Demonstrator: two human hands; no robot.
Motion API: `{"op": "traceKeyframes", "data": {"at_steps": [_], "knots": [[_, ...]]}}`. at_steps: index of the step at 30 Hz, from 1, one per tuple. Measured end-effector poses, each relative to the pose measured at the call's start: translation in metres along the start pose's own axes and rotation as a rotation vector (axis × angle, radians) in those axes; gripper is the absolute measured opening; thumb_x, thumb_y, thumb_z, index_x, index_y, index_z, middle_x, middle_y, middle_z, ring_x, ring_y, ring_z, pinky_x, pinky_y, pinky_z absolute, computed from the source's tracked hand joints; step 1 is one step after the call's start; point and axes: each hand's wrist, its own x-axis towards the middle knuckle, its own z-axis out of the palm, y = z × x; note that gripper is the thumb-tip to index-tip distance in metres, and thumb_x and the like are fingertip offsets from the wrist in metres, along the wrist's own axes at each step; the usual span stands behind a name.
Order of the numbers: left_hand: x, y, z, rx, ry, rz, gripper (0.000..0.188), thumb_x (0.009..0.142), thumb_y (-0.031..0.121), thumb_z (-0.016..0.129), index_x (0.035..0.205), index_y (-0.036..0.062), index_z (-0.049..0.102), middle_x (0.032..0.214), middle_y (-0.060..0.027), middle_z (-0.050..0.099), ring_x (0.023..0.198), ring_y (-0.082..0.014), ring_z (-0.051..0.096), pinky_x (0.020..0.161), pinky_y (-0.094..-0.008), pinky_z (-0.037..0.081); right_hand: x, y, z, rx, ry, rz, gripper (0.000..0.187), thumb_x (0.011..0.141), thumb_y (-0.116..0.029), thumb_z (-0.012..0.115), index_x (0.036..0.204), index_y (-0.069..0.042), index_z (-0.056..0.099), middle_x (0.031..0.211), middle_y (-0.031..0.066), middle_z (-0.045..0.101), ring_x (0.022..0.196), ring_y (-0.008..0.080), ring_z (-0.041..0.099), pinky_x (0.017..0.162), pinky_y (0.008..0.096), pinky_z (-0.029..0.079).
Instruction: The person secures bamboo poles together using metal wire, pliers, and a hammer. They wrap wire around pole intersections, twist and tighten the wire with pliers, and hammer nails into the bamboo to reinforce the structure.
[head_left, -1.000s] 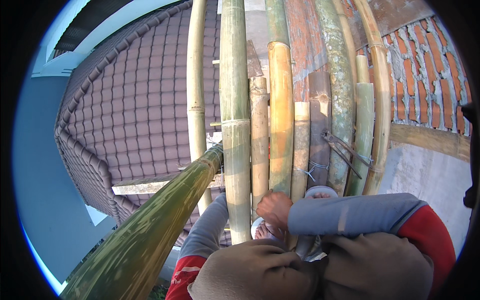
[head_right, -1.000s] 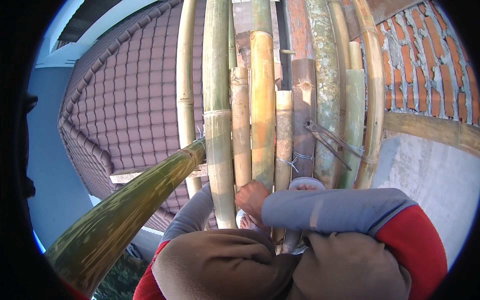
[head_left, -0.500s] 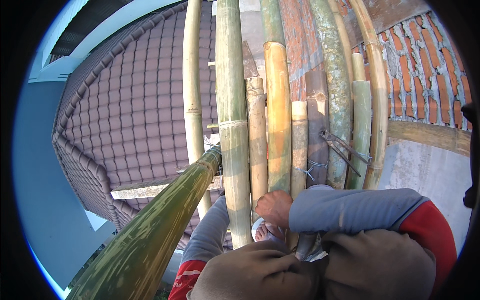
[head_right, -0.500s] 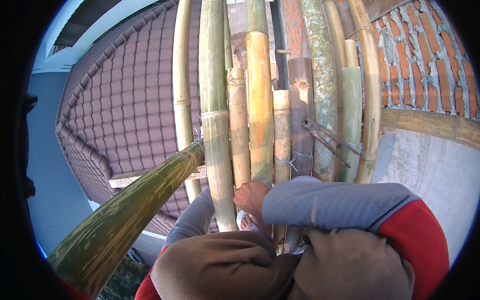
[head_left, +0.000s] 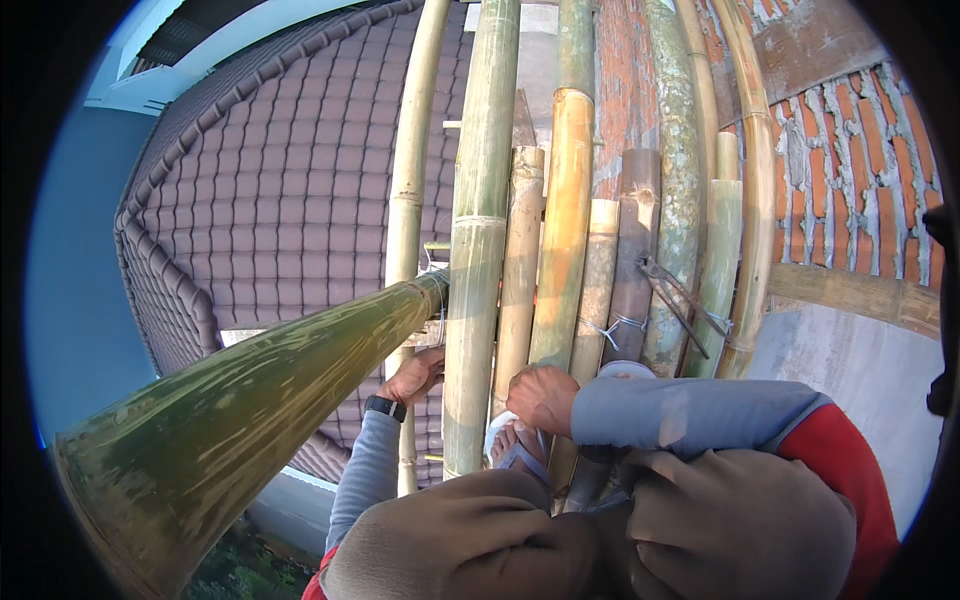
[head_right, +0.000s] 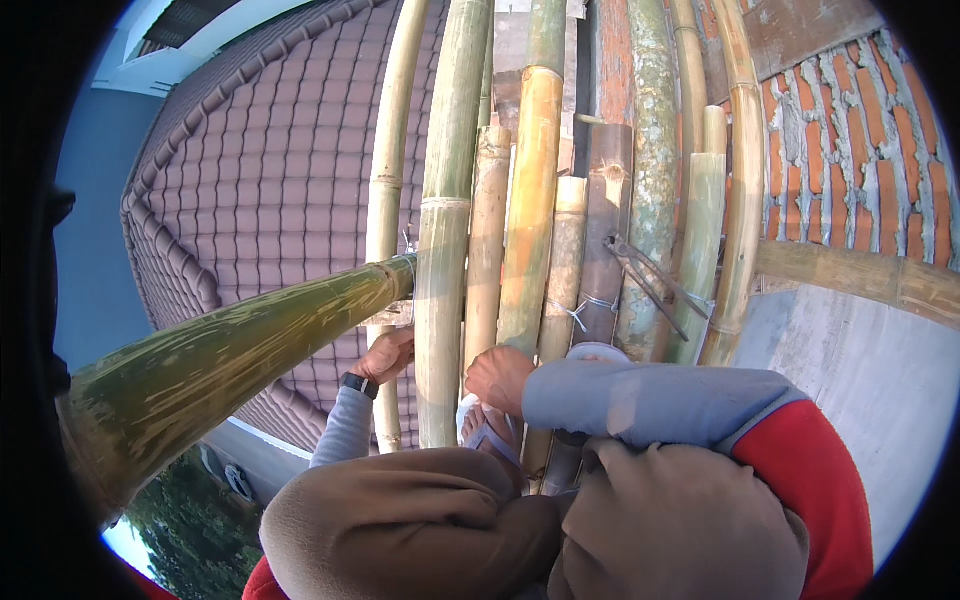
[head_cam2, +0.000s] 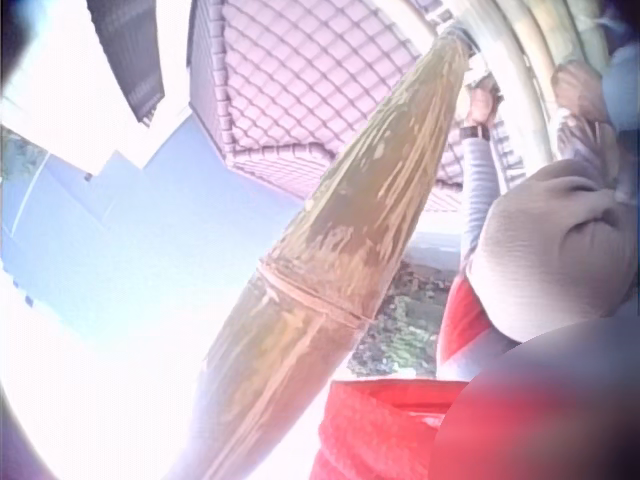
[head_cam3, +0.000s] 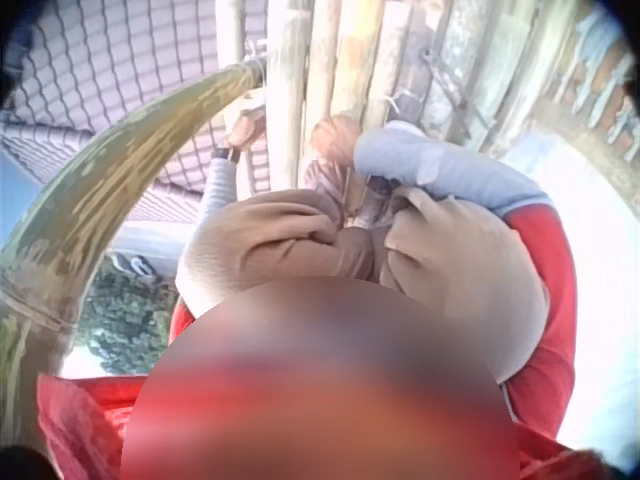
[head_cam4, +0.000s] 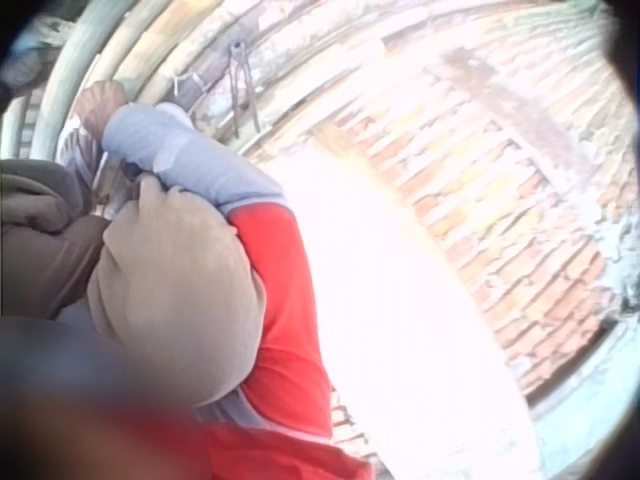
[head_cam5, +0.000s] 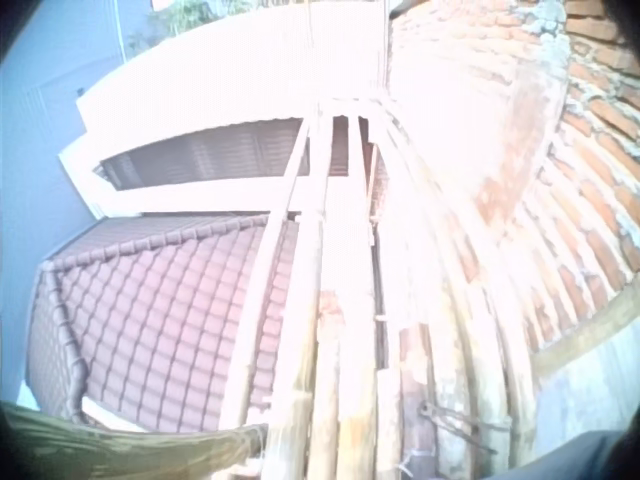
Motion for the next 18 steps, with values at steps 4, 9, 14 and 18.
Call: {"op": "traceKeyframes", "data": {"at_steps": [4,9,14,18], "knots": [[-0.06,0.025,0.036,0.428,0.334,0.213,0.052,0.104,0.044,0.053,0.138,0.006,0.064,0.129,-0.0114,0.07,0.117,-0.0229,0.063,0.103,-0.0387,0.047,-0.002,0.005,-0.006,0.007,-0.042,-0.003,0.01,0.083,-0.016,0.07,0.08,-0.01,0.078,0.085,0.0075,0.077,0.083,0.0256,0.076,0.065,0.0374,0.06],[-0.083,0.043,0.106,0.848,0.545,0.58,0.044,0.102,0.035,0.057,0.139,0.0101,0.063,0.123,-0.0165,0.07,0.114,-0.0301,0.063,0.098,-0.0414,0.05,-0.004,0.005,-0.01,-0.09,-0.06,-0.004,0.01,0.083,-0.017,0.071,0.081,-0.01,0.078,0.085,0.0082,0.076,0.084,0.0243,0.077,0.065,0.0372,0.06],[-0.077,0.06,0.153,1.336,0.472,0.483,0.057,0.095,0.025,0.057,0.149,0.0067,0.047,0.094,-0.0262,0.071,0.087,-0.0404,0.071,0.082,-0.0509,0.055,-0.009,0.007,-0.003,-0.069,-0.009,0.044,0.01,0.081,-0.01,0.067,0.081,-0.008,0.077,0.086,0.011,0.075,0.084,0.0276,0.076,0.066,0.0386,0.06],[-0.043,0.078,0.17,1.51,0.294,0.353,0.072,0.09,0.025,0.055,0.153,-0.0022,0.035,0.081,-0.0278,0.07,0.078,-0.0452,0.07,0.077,-0.0535,0.055,-0.01,0.011,-0.002,-0.082,0.053,0.031,0.014,0.085,-0.012,0.065,0.085,-0.009,0.078,0.087,0.0092,0.076,0.083,0.0257,0.076,0.066,0.038,0.06]]}}
